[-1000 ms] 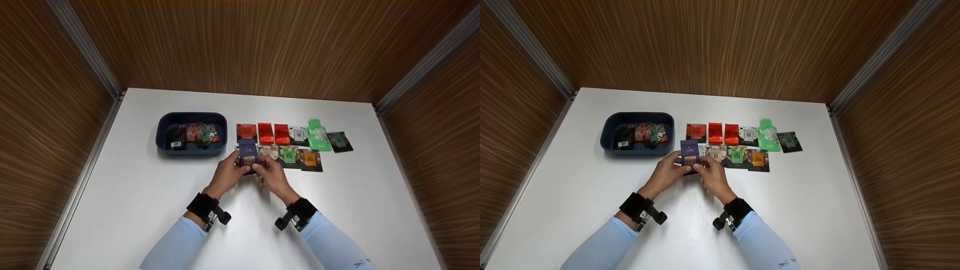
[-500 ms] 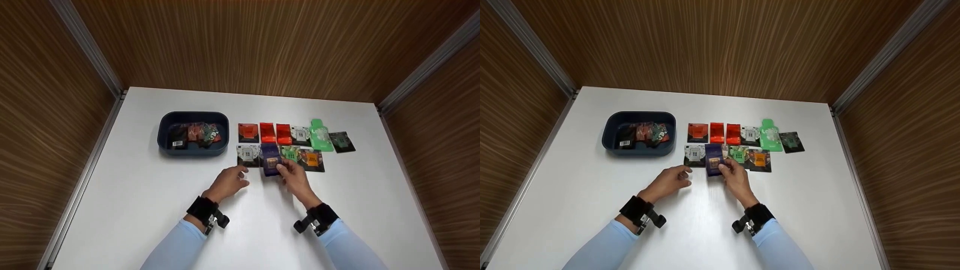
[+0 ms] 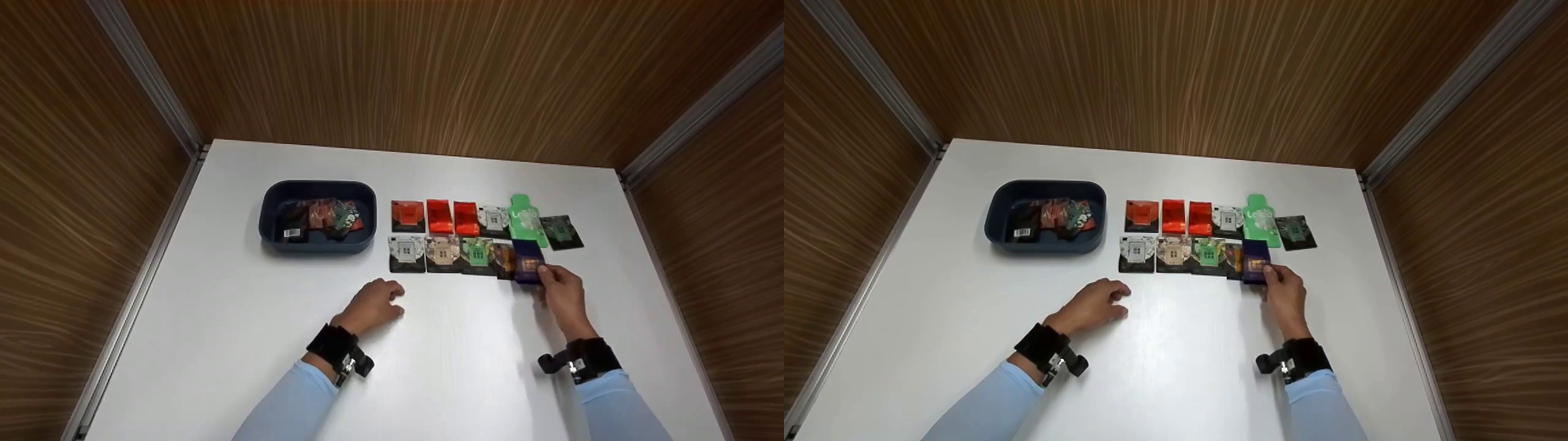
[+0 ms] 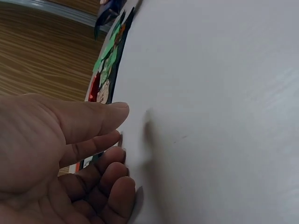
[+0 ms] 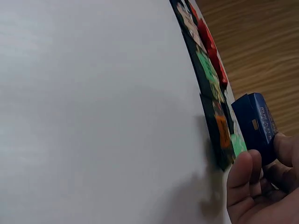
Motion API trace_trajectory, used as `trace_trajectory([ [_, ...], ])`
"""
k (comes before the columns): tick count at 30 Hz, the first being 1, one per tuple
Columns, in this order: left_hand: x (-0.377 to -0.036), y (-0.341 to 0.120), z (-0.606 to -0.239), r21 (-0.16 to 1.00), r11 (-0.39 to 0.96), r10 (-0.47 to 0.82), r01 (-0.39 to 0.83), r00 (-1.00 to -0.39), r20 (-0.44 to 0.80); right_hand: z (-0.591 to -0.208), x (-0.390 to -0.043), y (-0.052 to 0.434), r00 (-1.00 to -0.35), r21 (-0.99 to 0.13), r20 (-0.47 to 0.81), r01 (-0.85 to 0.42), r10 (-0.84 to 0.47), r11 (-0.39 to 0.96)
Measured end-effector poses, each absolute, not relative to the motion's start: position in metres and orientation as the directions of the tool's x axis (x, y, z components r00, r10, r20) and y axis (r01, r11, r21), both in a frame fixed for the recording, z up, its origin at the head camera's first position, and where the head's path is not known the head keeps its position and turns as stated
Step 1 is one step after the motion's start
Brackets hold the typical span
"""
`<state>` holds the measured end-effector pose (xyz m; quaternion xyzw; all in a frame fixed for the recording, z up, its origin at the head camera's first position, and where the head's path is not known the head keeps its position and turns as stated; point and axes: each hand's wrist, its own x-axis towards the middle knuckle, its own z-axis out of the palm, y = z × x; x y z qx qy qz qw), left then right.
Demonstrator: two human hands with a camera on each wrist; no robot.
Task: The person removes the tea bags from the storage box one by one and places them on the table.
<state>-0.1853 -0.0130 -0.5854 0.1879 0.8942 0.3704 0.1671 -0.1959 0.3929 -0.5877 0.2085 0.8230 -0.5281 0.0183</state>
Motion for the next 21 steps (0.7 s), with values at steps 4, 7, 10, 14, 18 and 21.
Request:
trace_trajectory([
  [4,-0.185,-0.013,-0.585,0.722,0.658,0.467,0.213,-0.868,-0.169,-0.588,-0.197,0.413,-0.872,-0.869,-0.292,0.413,0.393,0.273],
  [7,-0.186,-0.014,-0.586,0.72,0.659,0.473,0.218,-0.864,-0.172,-0.59,-0.198,0.422,-0.842,-0.853,-0.337,0.463,0.422,0.241],
  [10,-0.186,-0.014,-0.587,0.727,0.654,0.477,0.209,-0.86,-0.182,-0.59,-0.201,0.427,-0.823,-0.83,-0.368,0.501,0.434,0.247],
  [14,-0.186,-0.015,-0.587,0.743,0.641,0.479,0.193,-0.857,-0.191,-0.59,-0.203,0.428,-0.819,-0.806,-0.382,0.522,0.428,0.279],
  [18,-0.185,-0.016,-0.587,0.748,0.635,0.483,0.196,-0.856,-0.186,-0.588,-0.203,0.426,-0.823,-0.786,-0.373,0.526,0.428,0.327],
  [21,-0.185,-0.017,-0.588,0.751,0.632,0.483,0.189,-0.855,-0.191,-0.586,-0.201,0.425,-0.831,-0.764,-0.348,0.52,0.434,0.383],
])
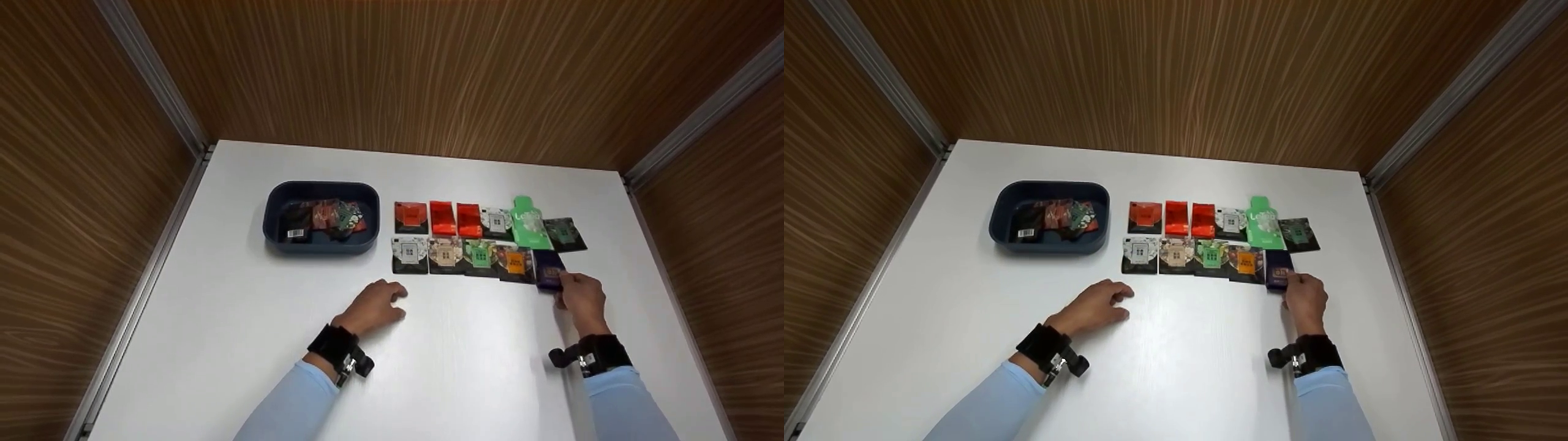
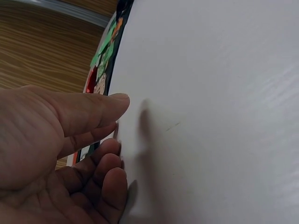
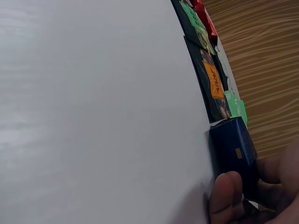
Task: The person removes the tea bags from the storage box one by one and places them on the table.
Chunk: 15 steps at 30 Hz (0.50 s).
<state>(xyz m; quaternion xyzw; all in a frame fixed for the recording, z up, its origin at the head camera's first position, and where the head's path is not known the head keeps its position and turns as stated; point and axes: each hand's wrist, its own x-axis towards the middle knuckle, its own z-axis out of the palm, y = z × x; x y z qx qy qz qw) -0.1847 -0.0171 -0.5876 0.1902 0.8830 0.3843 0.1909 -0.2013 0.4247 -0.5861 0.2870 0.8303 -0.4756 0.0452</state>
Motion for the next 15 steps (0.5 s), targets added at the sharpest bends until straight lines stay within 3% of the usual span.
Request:
trace_trajectory([
  [9,-0.1871,-0.0178,-0.5907,0.755,0.625,0.491,0.198,-0.852,-0.183,-0.5852,-0.199,0.4226,-0.837,-0.733,-0.31,0.512,0.451,0.447],
  [15,-0.1869,-0.0184,-0.5909,0.755,0.619,0.499,0.217,-0.851,-0.164,-0.5832,-0.2004,0.4158,-0.822,-0.681,-0.204,0.509,0.532,0.526],
])
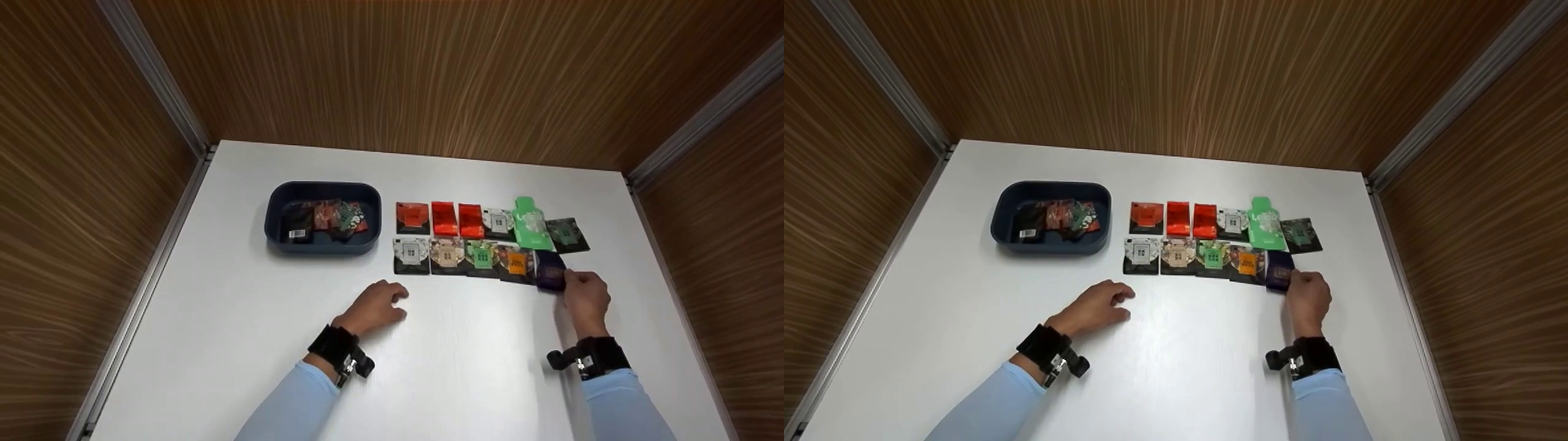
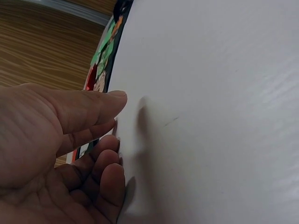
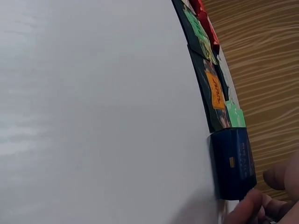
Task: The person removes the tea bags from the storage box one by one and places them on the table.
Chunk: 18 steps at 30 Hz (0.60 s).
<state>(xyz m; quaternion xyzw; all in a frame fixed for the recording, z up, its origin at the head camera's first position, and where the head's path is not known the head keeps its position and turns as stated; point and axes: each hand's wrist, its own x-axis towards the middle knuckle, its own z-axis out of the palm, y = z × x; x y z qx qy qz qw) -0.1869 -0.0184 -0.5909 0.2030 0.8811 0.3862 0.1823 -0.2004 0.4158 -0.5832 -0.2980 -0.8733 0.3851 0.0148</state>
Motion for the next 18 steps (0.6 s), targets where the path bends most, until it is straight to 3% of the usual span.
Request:
trace_trajectory([
  [7,-0.186,-0.017,-0.594,0.757,0.615,0.466,0.221,-0.876,-0.123,-0.577,-0.204,0.388,-0.839,-0.741,-0.097,0.42,0.535,0.524],
  [18,-0.199,-0.033,-0.587,0.759,0.621,0.283,0.195,-0.959,0.015,-0.584,-0.224,0.316,-0.906,-0.826,-0.082,0.295,0.415,0.481],
])
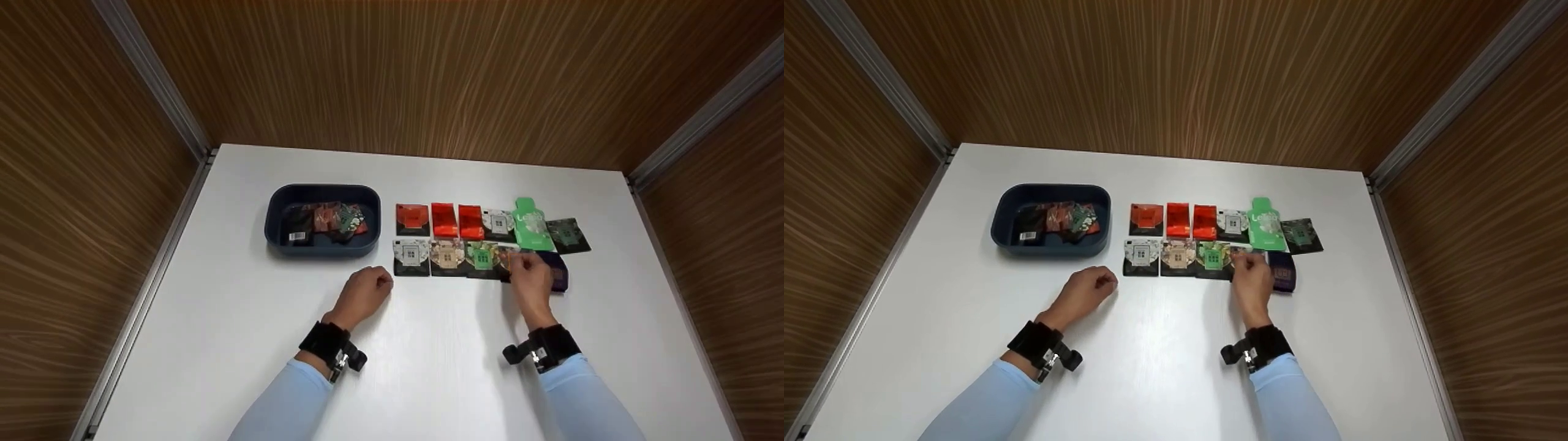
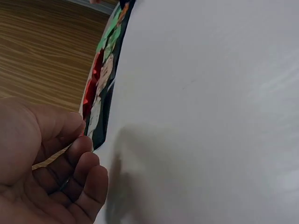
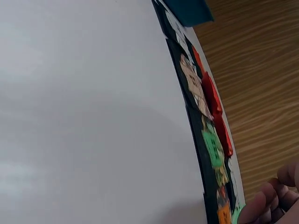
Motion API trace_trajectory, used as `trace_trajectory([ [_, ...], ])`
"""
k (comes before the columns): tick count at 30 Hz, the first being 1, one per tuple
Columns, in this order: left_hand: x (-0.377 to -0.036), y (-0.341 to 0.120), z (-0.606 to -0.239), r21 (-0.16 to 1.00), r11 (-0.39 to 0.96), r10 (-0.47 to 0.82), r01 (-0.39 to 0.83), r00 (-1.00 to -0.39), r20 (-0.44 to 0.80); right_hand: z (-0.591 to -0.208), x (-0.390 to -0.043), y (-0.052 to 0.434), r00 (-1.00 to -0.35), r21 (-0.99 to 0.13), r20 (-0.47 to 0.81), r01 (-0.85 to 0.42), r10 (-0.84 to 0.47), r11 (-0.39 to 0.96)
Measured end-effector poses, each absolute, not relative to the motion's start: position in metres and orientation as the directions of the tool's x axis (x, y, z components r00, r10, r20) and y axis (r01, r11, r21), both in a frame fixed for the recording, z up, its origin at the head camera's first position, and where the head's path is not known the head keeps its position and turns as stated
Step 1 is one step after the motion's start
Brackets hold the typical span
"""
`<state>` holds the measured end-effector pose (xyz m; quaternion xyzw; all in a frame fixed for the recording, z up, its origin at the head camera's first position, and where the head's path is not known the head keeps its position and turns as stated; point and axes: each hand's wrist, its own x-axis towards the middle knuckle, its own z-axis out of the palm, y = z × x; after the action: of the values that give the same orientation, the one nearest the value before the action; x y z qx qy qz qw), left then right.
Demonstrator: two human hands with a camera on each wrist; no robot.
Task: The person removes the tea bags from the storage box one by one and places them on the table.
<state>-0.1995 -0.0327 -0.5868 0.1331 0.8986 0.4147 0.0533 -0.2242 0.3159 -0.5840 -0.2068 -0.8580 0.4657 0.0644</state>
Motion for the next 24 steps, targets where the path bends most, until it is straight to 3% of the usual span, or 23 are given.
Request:
trace_trajectory([
  [11,-0.245,-0.057,-0.553,0.741,0.66,0.096,0.124,-0.992,0.081,-0.579,-0.239,0.227,-0.961,-0.852,0.002,0.142,0.276,0.504],
  [16,-0.27,-0.077,-0.534,0.671,0.732,0.052,0.115,-0.992,0.114,-0.571,-0.242,0.195,-0.977,-0.861,0.001,0.107,0.212,0.497],
  [24,-0.302,-0.114,-0.517,0.526,0.85,0.047,0.008,-0.997,-0.061,-0.561,-0.247,0.162,-0.99,-0.878,0.036,0.035,0.137,0.477],
])
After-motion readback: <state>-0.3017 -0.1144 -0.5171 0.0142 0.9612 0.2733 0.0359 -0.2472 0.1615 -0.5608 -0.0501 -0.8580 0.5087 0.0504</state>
